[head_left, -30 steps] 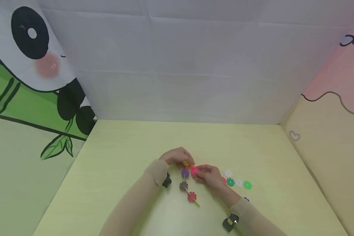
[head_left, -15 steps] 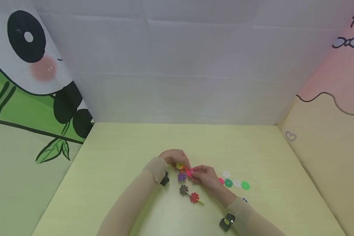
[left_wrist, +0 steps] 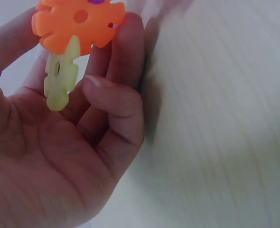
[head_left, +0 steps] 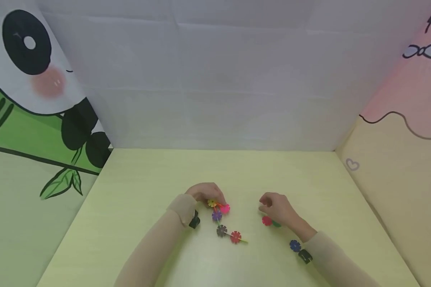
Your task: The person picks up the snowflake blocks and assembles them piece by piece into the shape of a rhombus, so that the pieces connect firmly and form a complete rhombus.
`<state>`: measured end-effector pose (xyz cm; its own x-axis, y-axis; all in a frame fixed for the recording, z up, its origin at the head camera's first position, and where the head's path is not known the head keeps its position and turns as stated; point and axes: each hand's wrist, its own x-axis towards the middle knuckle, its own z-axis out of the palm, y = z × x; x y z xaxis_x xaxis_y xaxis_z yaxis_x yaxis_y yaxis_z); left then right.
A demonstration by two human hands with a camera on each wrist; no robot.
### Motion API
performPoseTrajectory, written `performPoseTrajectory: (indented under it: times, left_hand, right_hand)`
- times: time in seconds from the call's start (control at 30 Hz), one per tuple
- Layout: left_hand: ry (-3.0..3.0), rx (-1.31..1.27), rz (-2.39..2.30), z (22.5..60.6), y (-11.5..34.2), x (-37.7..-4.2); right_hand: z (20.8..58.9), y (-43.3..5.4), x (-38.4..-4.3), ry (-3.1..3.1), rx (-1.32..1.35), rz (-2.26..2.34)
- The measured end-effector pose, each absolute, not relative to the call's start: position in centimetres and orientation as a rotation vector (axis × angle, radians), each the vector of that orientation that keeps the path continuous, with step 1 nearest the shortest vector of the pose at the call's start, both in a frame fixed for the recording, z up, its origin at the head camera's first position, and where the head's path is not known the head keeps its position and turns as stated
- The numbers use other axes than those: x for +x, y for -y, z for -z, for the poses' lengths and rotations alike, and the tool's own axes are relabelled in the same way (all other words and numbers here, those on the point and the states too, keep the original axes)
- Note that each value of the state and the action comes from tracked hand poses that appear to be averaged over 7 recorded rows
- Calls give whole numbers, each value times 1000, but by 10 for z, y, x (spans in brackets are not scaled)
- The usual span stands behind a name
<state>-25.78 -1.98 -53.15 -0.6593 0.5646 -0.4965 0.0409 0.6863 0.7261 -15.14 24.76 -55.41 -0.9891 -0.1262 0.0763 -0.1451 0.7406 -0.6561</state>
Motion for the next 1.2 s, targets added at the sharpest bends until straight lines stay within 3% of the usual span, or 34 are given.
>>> performPoseTrajectory:
  times: [0.4,0.97,1.2]
  left_hand:
    - [-2181,431,-922,534,19,-262]
    - [-2135,387,-1005,538,23,-263]
    - [-2139,364,-1016,539,26,-264]
  right_hand:
    - [565,-299,-162,3159,-2,-954]
    - [570,-294,-173,3054,14,-1091]
    - [566,-270,-182,2892,212,-1364]
